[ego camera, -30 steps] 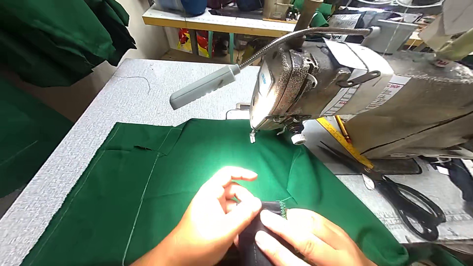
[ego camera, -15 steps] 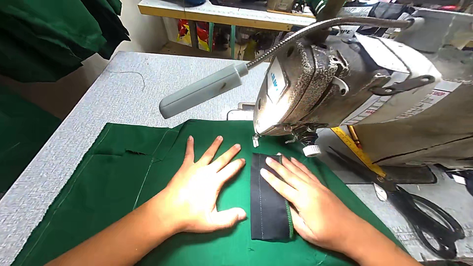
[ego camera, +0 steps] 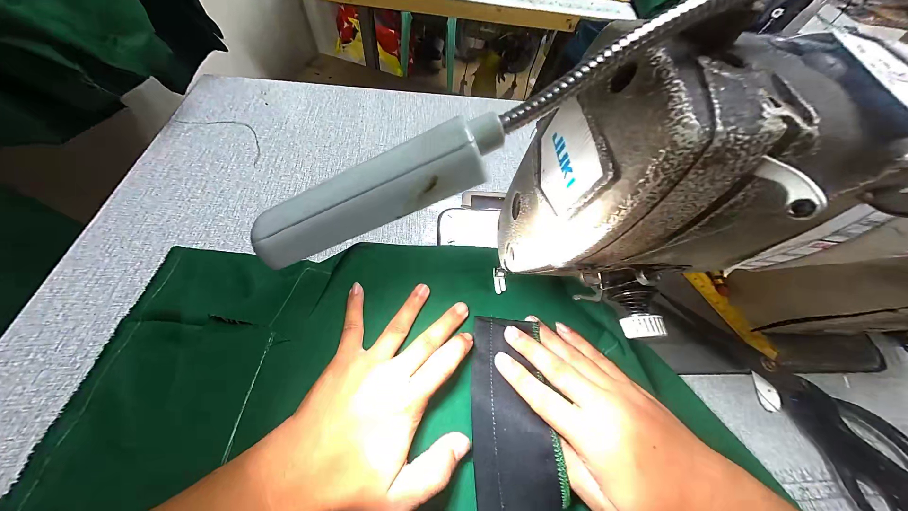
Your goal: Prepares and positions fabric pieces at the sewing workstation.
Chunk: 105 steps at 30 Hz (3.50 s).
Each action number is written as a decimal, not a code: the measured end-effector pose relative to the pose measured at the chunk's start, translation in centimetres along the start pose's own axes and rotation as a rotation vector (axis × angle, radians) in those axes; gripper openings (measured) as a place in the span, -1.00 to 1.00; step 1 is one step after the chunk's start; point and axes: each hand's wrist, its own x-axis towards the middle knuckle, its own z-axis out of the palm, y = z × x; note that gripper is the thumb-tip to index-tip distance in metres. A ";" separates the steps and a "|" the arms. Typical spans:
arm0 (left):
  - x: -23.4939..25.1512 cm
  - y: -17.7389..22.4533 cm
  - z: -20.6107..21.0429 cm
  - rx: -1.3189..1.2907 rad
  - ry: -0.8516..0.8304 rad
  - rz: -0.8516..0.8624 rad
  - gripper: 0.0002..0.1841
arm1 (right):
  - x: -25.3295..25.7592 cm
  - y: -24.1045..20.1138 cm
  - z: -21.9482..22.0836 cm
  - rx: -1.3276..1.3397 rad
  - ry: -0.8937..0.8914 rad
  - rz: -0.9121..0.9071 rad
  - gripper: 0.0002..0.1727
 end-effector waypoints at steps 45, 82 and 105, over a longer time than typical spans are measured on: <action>1.1 1.5 -0.2 0.030 -0.050 -0.013 0.08 | -4.2 -4.2 -0.9 0.284 0.145 0.054 -0.73; 1.3 1.4 -0.5 0.042 -0.082 0.007 0.14 | -5.1 -4.3 0.7 0.271 0.266 0.090 -0.79; 1.3 1.7 -0.2 0.090 -0.094 -0.025 0.15 | -0.7 0.9 -0.8 -0.006 0.112 0.116 -0.44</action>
